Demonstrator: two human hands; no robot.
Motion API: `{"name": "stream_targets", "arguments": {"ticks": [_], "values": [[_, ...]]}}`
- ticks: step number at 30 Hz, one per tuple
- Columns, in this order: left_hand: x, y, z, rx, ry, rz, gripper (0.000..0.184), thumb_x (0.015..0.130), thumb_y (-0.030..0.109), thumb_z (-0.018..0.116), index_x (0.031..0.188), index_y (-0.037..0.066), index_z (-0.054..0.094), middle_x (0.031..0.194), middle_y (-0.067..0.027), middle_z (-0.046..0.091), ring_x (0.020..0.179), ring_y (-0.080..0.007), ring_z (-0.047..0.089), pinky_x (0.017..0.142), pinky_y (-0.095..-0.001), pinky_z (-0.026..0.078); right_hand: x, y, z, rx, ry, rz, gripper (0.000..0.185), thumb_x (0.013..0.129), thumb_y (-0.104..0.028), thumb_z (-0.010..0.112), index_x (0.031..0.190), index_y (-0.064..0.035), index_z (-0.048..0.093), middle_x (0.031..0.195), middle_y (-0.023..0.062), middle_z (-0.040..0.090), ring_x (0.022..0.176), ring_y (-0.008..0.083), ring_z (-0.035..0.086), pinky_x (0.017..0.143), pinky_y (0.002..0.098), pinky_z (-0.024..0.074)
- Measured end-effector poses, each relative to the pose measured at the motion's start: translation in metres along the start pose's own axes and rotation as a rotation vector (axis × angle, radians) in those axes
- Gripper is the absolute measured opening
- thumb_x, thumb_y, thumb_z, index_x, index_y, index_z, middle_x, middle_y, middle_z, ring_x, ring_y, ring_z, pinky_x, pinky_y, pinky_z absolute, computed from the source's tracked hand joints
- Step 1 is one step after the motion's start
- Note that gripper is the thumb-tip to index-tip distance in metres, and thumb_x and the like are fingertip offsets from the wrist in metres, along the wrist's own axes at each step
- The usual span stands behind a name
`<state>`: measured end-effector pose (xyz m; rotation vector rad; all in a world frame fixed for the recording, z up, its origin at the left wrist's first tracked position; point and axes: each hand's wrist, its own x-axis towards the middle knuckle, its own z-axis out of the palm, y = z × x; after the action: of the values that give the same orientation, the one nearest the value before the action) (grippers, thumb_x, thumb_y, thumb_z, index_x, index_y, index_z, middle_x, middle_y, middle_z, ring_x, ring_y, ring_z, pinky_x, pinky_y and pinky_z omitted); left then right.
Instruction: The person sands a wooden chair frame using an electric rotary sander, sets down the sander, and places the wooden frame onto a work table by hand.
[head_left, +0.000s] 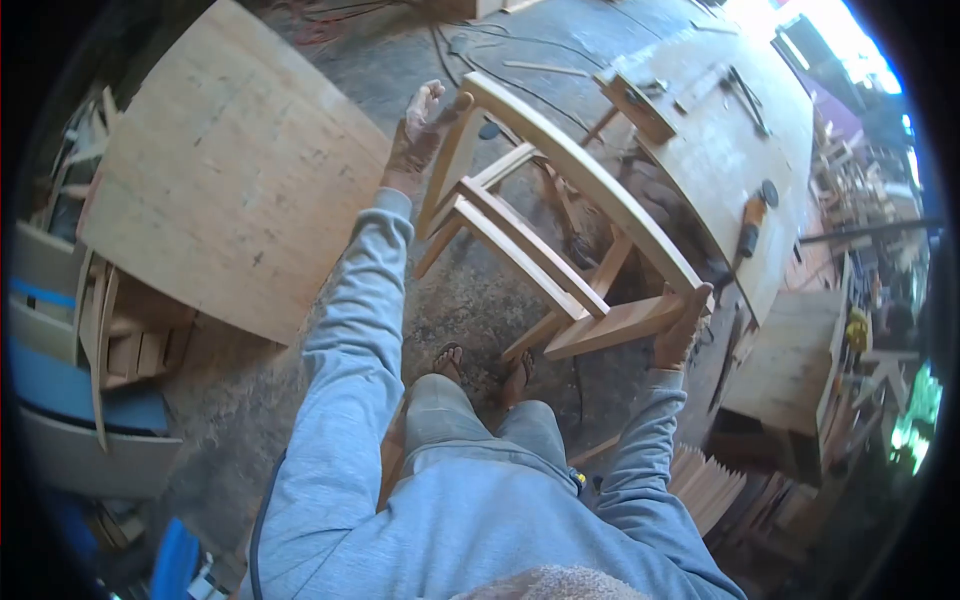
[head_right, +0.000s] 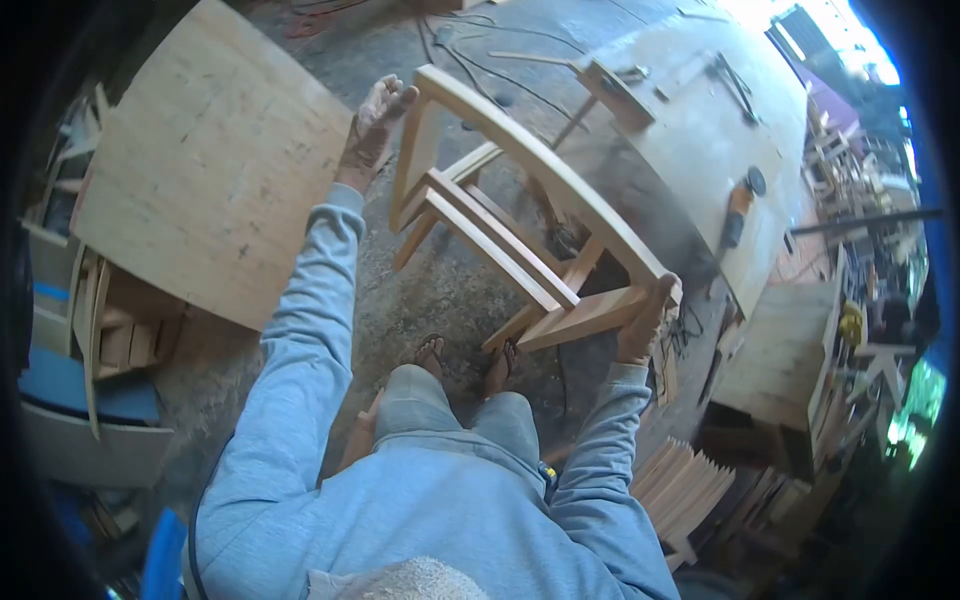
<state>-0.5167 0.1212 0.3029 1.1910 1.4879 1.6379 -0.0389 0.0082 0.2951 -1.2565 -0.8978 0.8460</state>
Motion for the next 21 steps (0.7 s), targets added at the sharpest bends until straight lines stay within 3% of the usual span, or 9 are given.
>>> {"name": "stream_targets", "arguments": {"ticks": [2,3,6,7,11,15,18,20,21], "values": [[-0.006,0.029,0.007,-0.032,-0.19,-0.079,0.076,0.095,0.064,0.074,0.134,0.0,0.064,0.115,-0.0073,0.069,0.106,-0.0133,0.062,0.094,-0.0302,0.051,-0.017,0.001,-0.017,-0.113,-0.026,-0.061,0.058,0.104,-0.064,0.061,0.114,-0.0066,0.064,0.105,0.0027,0.061,0.099,0.0132,0.059,0.091,0.032,0.048],[-0.004,0.006,0.007,-0.042,-0.253,-0.249,0.065,0.092,0.064,0.078,0.118,0.005,0.072,0.1,-0.0018,0.069,0.09,-0.0096,0.059,0.078,-0.0293,0.05,-0.025,0.005,-0.02,-0.123,0.038,-0.036,0.059,0.103,-0.065,0.061,0.113,-0.0066,0.064,0.104,0.0016,0.059,0.1,0.0131,0.057,0.093,0.032,0.0473],[-0.025,-0.019,0.007,-0.095,-0.231,-0.22,0.051,0.096,0.056,0.077,0.111,0.007,0.074,0.097,0.0018,0.069,0.087,-0.0066,0.058,0.072,-0.0266,0.049,-0.037,0.006,-0.035,-0.035,0.019,0.042,0.061,0.103,-0.066,0.061,0.113,-0.0063,0.064,0.105,0.0015,0.06,0.102,0.0136,0.058,0.094,0.0322,0.0469],[-0.028,-0.02,0.005,-0.144,-0.224,-0.208,0.046,0.099,0.05,0.076,0.116,0.007,0.075,0.1,0.0039,0.069,0.09,-0.0051,0.058,0.074,-0.0248,0.049,-0.037,0.012,-0.04,-0.05,-0.037,0.039,0.063,0.104,-0.068,0.056,0.122,-0.0072,0.063,0.109,0.002,0.062,0.102,0.0126,0.06,0.092,0.0321,0.0494],[-0.034,-0.018,-0.007,-0.397,-0.203,-0.288,0.044,0.098,0.036,0.081,0.131,0.007,0.074,0.11,0.0034,0.074,0.095,-0.0072,0.065,0.083,-0.0262,0.055,-0.038,0.022,-0.05,-0.052,-0.097,-0.036,0.063,0.104,-0.067,0.059,0.123,-0.0071,0.064,0.11,0.0026,0.064,0.103,0.0127,0.061,0.093,0.0319,0.0506],[-0.036,-0.048,-0.005,-0.68,-0.086,-0.365,0.04,0.095,0.025,0.084,0.13,0.008,0.075,0.113,-0.0003,0.076,0.104,-0.0127,0.07,0.089,-0.03,0.058,-0.028,0.002,-0.035,-0.027,-0.044,0.068,0.067,0.1,-0.07,0.061,0.123,-0.0074,0.063,0.105,0.0019,0.062,0.101,0.0128,0.06,0.091,0.0314,0.0493],[-0.043,-0.061,-0.003,-0.584,-0.008,-0.386,0.048,0.095,0.024,0.084,0.138,0.009,0.07,0.123,-0.0019,0.074,0.109,-0.0146,0.07,0.091,-0.0319,0.058,-0.014,0.001,-0.034,0.009,-0.005,0.124,0.065,0.101,-0.068,0.063,0.123,-0.0072,0.063,0.106,0.0017,0.062,0.101,0.0121,0.06,0.091,0.0312,0.0491],[-0.048,-0.11,-0.032,0.163,-0.082,0.021,0.052,0.095,0.032,0.084,0.137,0.004,0.07,0.133,-0.0043,0.07,0.111,-0.0165,0.069,0.095,-0.0323,0.056,-0.009,-0.001,-0.033,-0.037,-0.026,0.082,0.063,0.101,-0.066,0.063,0.122,-0.0066,0.064,0.106,0.0015,0.062,0.101,0.0125,0.059,0.092,0.0316,0.049],[-0.048,-0.1,-0.034,0.222,-0.088,-0.01,0.06,0.094,0.035,0.084,0.142,0.005,0.066,0.139,-0.0061,0.067,0.116,-0.0181,0.067,0.099,-0.0331,0.054,-0.006,-0.002,-0.033,-0.059,-0.024,0.055,0.063,0.102,-0.066,0.063,0.122,-0.0063,0.064,0.106,0.0014,0.062,0.101,0.0127,0.059,0.092,0.0318,0.049]]}}
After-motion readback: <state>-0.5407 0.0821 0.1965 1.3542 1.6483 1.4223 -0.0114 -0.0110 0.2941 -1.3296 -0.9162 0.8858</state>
